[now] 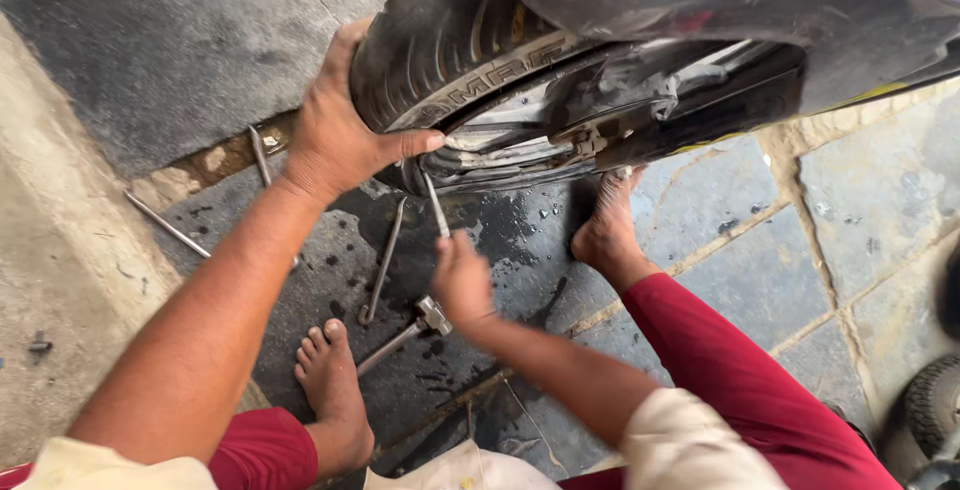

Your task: The person sits on the ground beside a motorcycle and works on the front wheel, holding the tire steady with one hand while using a spanner and a metal rod on the wheel hub and rim area. They reposition around the wheel and continue loosening and prying at the wheel components.

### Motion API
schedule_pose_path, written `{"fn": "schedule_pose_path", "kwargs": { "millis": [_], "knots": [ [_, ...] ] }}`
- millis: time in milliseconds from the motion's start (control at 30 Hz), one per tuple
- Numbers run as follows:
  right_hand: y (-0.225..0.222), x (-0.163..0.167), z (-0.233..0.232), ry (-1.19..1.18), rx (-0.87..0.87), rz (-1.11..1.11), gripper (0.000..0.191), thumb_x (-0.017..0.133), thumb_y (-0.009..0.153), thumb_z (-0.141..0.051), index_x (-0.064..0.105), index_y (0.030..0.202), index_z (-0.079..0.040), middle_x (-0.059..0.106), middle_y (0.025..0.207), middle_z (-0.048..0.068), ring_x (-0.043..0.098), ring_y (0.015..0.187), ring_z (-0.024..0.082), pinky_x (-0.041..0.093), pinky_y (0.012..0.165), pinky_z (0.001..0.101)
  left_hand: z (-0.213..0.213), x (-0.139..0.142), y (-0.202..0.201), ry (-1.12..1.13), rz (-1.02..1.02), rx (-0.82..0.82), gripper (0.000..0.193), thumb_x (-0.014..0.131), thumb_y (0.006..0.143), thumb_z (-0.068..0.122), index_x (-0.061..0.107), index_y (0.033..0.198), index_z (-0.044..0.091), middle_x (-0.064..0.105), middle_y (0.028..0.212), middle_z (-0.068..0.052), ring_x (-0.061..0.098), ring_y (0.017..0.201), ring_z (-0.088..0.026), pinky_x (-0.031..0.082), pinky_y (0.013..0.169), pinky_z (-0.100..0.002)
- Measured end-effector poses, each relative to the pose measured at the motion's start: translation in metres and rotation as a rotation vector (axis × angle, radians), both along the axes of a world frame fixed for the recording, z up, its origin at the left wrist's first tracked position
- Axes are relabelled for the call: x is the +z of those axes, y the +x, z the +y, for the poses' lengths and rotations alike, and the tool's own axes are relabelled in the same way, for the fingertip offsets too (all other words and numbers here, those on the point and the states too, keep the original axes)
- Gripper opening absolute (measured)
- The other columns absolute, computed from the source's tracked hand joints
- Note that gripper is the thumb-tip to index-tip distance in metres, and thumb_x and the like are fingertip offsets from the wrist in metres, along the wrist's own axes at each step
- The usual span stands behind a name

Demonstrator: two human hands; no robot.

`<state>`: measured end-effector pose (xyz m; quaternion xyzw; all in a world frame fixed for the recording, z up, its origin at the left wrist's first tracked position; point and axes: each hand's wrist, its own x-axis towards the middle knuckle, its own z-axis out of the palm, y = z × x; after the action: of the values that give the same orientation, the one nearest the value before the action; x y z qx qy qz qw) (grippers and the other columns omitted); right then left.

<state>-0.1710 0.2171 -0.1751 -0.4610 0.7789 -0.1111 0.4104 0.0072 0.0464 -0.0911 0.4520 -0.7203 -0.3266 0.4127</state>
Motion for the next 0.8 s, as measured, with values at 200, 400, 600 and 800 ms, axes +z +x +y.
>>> {"fn": "schedule_pose_path", "kwargs": {
  "millis": [200, 400, 600, 800],
  "knots": [
    [-0.106, 0.035, -0.069, -0.283, 0.637, 0.058, 0.026, 0.055, 0.103, -0.032, 0.065, 0.107, -0.009, 0.070, 0.084, 0.023, 0.066, 0.080, 0.048, 0.050, 0.068, 0.0579, 0.035, -0.038, -0.018, -0.010, 0.120, 0.094, 0.105, 0.077, 0.095, 0.066, 0.022, 0.163, 0.008, 0.054, 0.154, -0.017, 0.057, 0.145, -0.031, 0.047, 0.126, -0.045],
    [-0.132, 0.078, -0.080, -0.147, 0.761, 0.241, 0.026, 0.059, 0.100, -0.035, 0.068, 0.106, -0.011, 0.071, 0.081, 0.020, 0.069, 0.077, 0.043, 0.053, 0.071, 0.0553, 0.042, -0.017, -0.021, 0.024, 0.056, 0.142, 0.092, 0.079, 0.097, 0.063, 0.031, 0.154, 0.009, 0.057, 0.140, -0.016, 0.063, 0.136, -0.030, 0.057, 0.114, -0.044],
    [-0.137, 0.080, -0.072, -0.086, 0.331, -0.263, 0.028, 0.059, 0.096, -0.017, 0.071, 0.120, -0.012, 0.069, 0.098, 0.017, 0.072, 0.080, 0.031, 0.060, 0.076, 0.0391, 0.023, 0.039, -0.010, -0.012, -0.115, 0.022, 0.105, 0.094, 0.086, 0.049, 0.023, 0.154, 0.011, 0.060, 0.141, -0.022, 0.064, 0.132, -0.036, 0.056, 0.109, -0.050],
    [-0.064, 0.017, -0.076, -0.647, 0.451, -0.223, 0.050, 0.058, 0.087, 0.005, 0.064, 0.134, -0.012, 0.066, 0.130, 0.019, 0.063, 0.118, 0.039, 0.051, 0.102, 0.0449, 0.019, 0.040, -0.013, 0.051, -0.139, 0.011, 0.100, 0.093, 0.085, 0.035, 0.019, 0.150, 0.014, 0.058, 0.136, -0.020, 0.067, 0.128, -0.033, 0.059, 0.111, -0.045]
  ]
}}
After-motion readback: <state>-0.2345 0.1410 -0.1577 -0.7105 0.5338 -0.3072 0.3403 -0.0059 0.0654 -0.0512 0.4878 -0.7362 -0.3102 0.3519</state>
